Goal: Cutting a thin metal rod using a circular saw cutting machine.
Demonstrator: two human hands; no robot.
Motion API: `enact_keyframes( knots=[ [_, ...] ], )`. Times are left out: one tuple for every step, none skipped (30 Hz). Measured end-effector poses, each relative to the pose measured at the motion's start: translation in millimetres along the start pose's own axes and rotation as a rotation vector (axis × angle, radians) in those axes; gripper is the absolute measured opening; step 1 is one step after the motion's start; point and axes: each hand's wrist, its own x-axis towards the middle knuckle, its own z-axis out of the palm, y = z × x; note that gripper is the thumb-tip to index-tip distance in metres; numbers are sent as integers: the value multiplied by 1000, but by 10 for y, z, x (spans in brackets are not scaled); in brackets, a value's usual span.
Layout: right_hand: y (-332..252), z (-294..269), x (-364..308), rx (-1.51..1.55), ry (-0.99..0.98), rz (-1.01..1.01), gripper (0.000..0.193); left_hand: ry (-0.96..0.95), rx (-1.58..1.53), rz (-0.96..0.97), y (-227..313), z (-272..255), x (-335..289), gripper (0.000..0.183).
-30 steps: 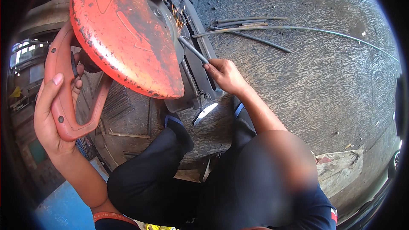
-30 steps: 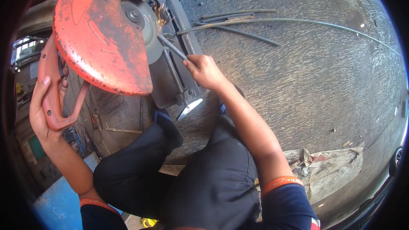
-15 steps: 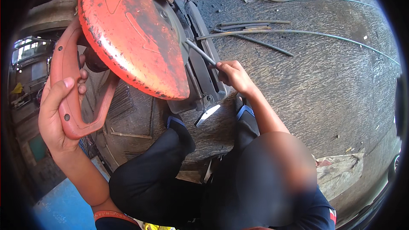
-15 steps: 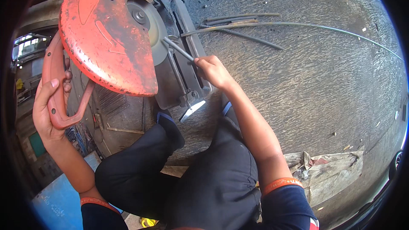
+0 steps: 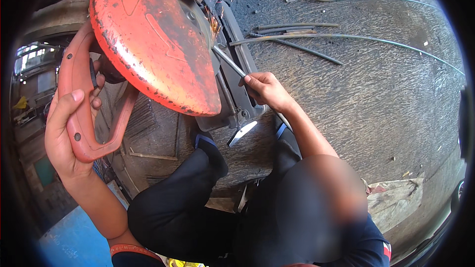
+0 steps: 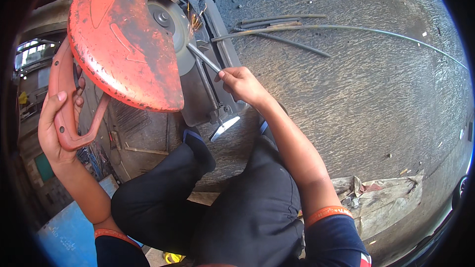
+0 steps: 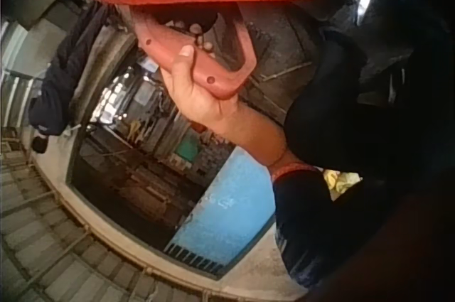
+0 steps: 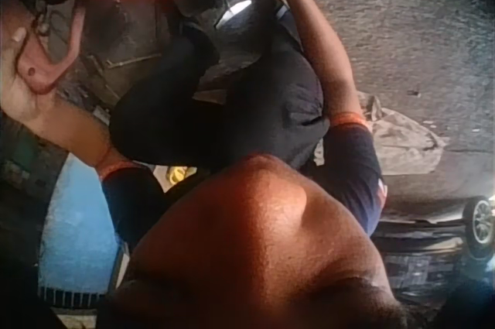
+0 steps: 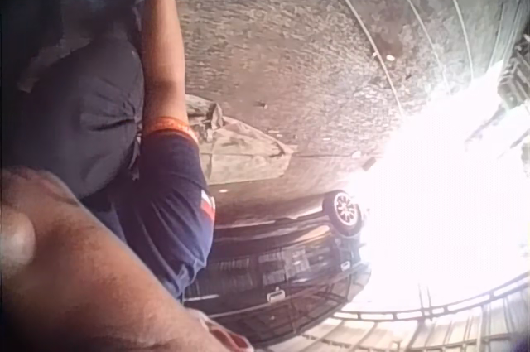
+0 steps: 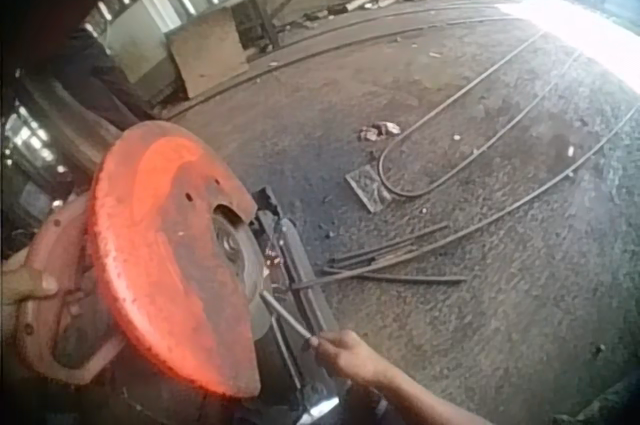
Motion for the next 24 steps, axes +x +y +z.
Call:
enact_keyframes(
  knots=[
    [-3,14,-3,0,-5,16,31,12,-12,-1,-1,1,-1,61],
    [-7,28,-6,-78,44,-25,31,5,2,1,-1,3,0,61],
    [-12,36,-9,-157,92,-66,31,7,-8,0,-1,5,0,61],
    [-20,36,-7,-157,92,-65,31,22,-29,-4,-1,8,-1,61],
    [-25,37,-5,-282,99,-96,31,11,-18,-2,0,11,-1,61],
    [-28,38,-3,-415,123,-131,31,10,-13,-2,5,13,0,61],
    [-26,41,-3,-406,105,-129,31,30,-17,-9,9,15,-1,61],
    [-19,51,-8,-496,173,-196,29,8,-7,-2,14,20,-9,61],
    [-10,60,-11,-586,241,-263,27,19,-40,1,19,26,-20,57],
    [1,74,-12,-586,241,-262,27,23,-92,7,22,35,-25,54],
    [13,88,-15,-595,292,-332,25,28,-73,3,26,45,-25,54],
    [20,94,-13,-625,337,-375,25,34,-74,2,30,57,-24,54],
    [24,96,-15,-604,342,-402,25,41,-75,1,34,69,-25,53],
    [22,92,-13,-641,336,-472,25,41,-75,1,42,80,-21,53],
    [17,83,-14,-679,345,-543,25,21,-71,6,48,89,-17,53],
    [12,76,-20,-678,330,-542,25,1,-67,11,51,96,-18,53],
    [3,60,-25,-727,341,-580,26,1,-68,10,50,99,-24,53],
    [-5,46,-35,-775,351,-617,26,46,-63,18,39,99,-41,52],
    [-14,28,-40,-776,352,-616,26,15,-90,58,28,92,-51,52],
    [-24,4,-41,-713,340,-576,25,89,-60,25,19,75,-39,52],
    [-28,-12,-44,-657,317,-572,24,62,-5,27,8,55,-24,56],
    [-38,-34,-22,-649,326,-537,24,36,51,28,0,29,-12,60],
    [-50,-59,7,-521,225,-363,27,39,53,27,-7,0,0,60],
    [-49,-70,23,-417,166,-170,32,9,48,16,-11,-27,15,60]
  ],
)
